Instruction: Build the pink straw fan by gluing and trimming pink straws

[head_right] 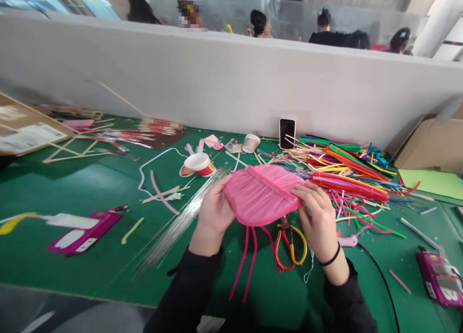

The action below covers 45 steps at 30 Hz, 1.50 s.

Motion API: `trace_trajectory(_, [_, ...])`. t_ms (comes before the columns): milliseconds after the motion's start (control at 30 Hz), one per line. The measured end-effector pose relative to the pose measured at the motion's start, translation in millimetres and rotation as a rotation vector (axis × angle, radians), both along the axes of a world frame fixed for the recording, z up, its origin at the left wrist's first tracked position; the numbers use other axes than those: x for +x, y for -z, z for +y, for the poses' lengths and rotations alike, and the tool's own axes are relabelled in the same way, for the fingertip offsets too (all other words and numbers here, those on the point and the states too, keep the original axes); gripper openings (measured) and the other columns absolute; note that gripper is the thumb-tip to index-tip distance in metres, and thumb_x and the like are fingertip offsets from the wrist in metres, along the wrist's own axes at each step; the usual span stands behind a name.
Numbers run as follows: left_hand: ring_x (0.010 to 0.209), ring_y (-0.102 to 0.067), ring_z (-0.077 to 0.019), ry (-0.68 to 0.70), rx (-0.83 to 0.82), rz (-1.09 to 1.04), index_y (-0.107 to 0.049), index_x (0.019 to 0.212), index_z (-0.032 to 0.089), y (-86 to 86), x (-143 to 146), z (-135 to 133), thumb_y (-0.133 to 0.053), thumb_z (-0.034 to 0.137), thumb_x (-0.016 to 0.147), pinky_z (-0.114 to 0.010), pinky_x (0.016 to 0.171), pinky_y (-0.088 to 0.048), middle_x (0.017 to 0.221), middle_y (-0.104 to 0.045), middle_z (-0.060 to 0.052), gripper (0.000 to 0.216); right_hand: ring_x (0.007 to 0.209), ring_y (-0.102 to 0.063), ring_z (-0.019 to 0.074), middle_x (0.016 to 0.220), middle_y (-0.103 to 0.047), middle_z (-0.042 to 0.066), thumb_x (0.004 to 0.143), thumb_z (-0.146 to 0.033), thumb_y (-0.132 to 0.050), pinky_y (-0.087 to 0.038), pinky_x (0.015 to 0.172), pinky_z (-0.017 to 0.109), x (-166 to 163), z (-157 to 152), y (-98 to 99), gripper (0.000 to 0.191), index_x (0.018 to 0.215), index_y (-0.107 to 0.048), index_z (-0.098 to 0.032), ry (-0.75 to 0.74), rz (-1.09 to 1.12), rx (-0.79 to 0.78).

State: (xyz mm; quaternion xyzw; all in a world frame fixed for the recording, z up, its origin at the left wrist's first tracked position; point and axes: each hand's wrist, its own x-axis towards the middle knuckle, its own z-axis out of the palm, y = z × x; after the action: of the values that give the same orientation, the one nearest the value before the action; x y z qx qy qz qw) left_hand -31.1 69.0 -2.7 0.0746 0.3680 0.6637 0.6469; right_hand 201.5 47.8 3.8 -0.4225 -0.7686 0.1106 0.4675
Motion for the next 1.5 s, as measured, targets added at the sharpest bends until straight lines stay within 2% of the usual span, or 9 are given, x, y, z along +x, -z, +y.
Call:
trace_trajectory(133, [0.13, -0.054, -0.0334, -0.022, 0.083, 0.214, -0.06, 0.118, 0.024, -2.3, 1, -9, -0.06, 0.049, 0.087, -0.058, 0.106, -0.043, 0.123, -0.066, -0.011, 0.04, 0.058, -0.064, 0.0135, 0.072, -0.073, 0.0, 0.093, -0.03, -0.057, -0.05, 0.058, 0.023, 1, 6, -5.6, 0.016, 0.095, -0.071, -0.021, 0.294, 0.124, -0.001])
trace_trajectory(267, [0.152, -0.015, -0.0268, -0.244, 0.403, 1.04, -0.03, 0.149, 0.04, -24.5, -10, -18, -0.076, 0.047, 0.077, -0.049, 0.122, -0.018, 0.165, -0.022, -0.003, 0.085, 0.048, -0.054, 0.0094, 0.058, -0.063, -0.003, 0.094, -0.04, -0.056, -0.04, 0.049, 0.019, 6, 6, -22.5, 0.028, 0.086, -0.069, -0.017, 0.283, 0.148, -0.117])
trace_trajectory(400, [0.14, -0.043, -0.0328, 0.319, 0.603, 1.571, -0.038, 0.149, 0.037, -70.6, -11, -9, -0.078, 0.046, 0.074, -0.049, 0.114, -0.036, 0.152, -0.048, -0.006, 0.085, 0.051, -0.053, 0.0099, 0.06, -0.064, -0.002, 0.094, -0.042, -0.055, -0.037, 0.05, 0.02, 11, 11, -33.6, 0.031, 0.09, -0.071, -0.017, 0.053, 0.039, -0.305])
trace_trajectory(467, [0.123, -0.061, -0.0326, 0.659, 0.613, 1.525, -0.053, 0.139, 0.033, -84.5, -1, 4, -0.075, 0.047, 0.075, -0.043, 0.098, -0.051, 0.137, -0.063, -0.006, 0.069, 0.053, -0.056, 0.0113, 0.062, -0.065, -0.001, 0.093, -0.044, -0.054, -0.038, 0.051, 0.021, 11, 16, -32.1, 0.032, 0.092, -0.072, -0.017, -0.004, 0.031, -0.38])
trace_trajectory(600, [0.104, -0.07, -0.0281, 0.865, 0.557, 1.248, -0.074, 0.108, 0.021, -77.4, 24, 29, -0.062, 0.045, 0.086, -0.038, 0.089, -0.054, 0.11, -0.076, -0.008, 0.035, 0.068, -0.065, 0.0159, 0.08, -0.072, 0.003, 0.094, -0.049, -0.05, -0.047, 0.059, 0.024, 22, 16, -22.1, 0.038, 0.106, -0.068, -0.018, 0.013, 0.082, -0.496])
trace_trajectory(733, [0.099, -0.07, -0.0272, 0.757, 0.405, 0.981, -0.073, 0.11, 0.018, -57.1, 32, 39, -0.067, 0.045, 0.083, -0.037, 0.085, -0.054, 0.107, -0.076, -0.01, 0.039, 0.076, -0.068, 0.02, 0.095, -0.072, 0.007, 0.092, -0.059, -0.05, -0.051, 0.065, 0.03, 54, -20, 3.6, 0.043, 0.109, -0.061, -0.021, 0.263, -0.071, -0.496])
trace_trajectory(1067, [0.101, -0.07, -0.0278, 0.247, 0.308, 0.727, -0.073, 0.108, 0.017, -37.1, 19, 58, -0.077, 0.042, 0.074, -0.037, 0.088, -0.054, 0.11, -0.075, -0.01, 0.043, 0.077, -0.068, 0.0241, 0.086, -0.069, 0.008, 0.095, -0.057, -0.04, -0.054, 0.069, 0.034, 95, -111, 144.9, 0.041, 0.092, -0.061, -0.023, 0.436, -0.454, -0.402])
trace_trajectory(1333, [0.127, -0.057, -0.0303, 0.105, 0.365, 0.885, -0.068, 0.121, 0.02, -20.3, 2, 68, -0.073, 0.036, 0.077, -0.046, 0.109, -0.042, 0.133, -0.065, -0.01, 0.047, 0.068, -0.062, 0.0231, 0.073, -0.062, 0.005, 0.098, -0.054, -0.038, -0.049, 0.065, 0.035, 99, -96, 97.7, 0.038, 0.081, -0.053, -0.023, 0.513, -0.453, -0.393])
trace_trajectory(1500, [0.124, -0.059, -0.0296, -0.088, 0.354, 0.9, -0.071, 0.114, 0.021, -29.2, -9, 64, -0.073, 0.035, 0.076, -0.046, 0.11, -0.043, 0.127, -0.069, -0.008, 0.041, 0.064, -0.065, 0.0176, 0.075, -0.066, 0.002, 0.097, -0.038, -0.047, -0.051, 0.06, 0.027, 51, -85, 77.2, 0.018, 0.1, -0.055, -0.022, 0.299, -0.273, -0.547])
